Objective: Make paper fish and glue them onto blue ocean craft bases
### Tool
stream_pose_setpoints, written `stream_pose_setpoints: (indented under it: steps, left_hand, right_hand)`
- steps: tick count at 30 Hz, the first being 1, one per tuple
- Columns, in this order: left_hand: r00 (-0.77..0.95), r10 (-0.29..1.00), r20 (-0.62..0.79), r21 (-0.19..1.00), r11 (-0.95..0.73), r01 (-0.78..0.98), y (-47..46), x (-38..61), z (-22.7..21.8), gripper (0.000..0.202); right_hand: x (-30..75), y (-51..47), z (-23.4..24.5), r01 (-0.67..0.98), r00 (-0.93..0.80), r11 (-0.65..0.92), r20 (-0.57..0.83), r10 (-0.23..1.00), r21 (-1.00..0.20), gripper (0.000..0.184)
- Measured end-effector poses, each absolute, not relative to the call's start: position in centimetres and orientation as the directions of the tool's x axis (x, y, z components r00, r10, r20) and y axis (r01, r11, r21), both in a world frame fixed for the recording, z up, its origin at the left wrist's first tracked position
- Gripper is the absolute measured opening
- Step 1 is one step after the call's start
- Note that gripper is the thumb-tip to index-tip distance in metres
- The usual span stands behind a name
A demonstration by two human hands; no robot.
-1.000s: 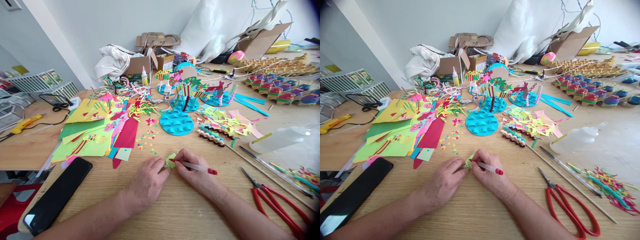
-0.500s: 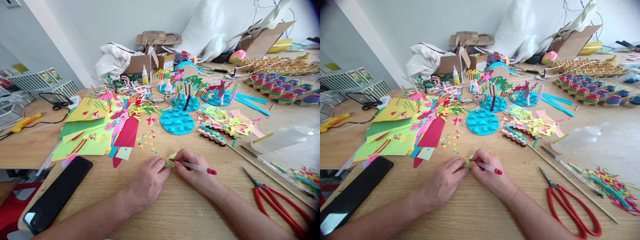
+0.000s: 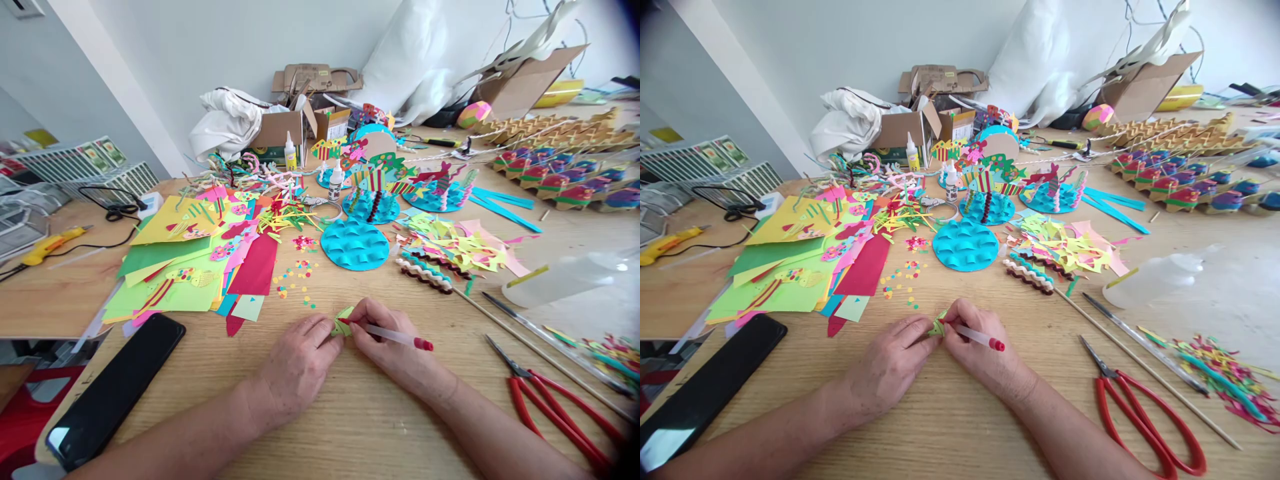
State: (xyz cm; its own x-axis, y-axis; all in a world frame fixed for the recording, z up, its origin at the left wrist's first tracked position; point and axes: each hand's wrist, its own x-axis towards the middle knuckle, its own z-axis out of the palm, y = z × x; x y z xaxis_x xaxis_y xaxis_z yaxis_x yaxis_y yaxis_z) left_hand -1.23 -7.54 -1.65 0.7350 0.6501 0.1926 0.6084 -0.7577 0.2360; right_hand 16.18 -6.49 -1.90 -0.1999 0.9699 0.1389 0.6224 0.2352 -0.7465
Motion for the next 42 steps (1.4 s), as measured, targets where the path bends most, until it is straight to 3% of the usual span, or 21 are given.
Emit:
stream_pose_setpoints:
  steps: [28,42]
  left_hand:
    - [0.744,0.648,0.165,0.203,-0.76,0.617,-7.41,-1.21,-1.55,0.024]
    - [0.745,0.646,0.169,0.205,-0.762,0.614,-7.44,-1.27,-1.54,0.023]
  right_hand:
    - [16.47,-6.99,-1.44,0.581,-0.187,0.234,0.152,0.971,-0.779,0.009]
    - [16.34,-6.91,-1.71,0.616,-0.22,0.279,0.179,0.959,-0.736,0.008]
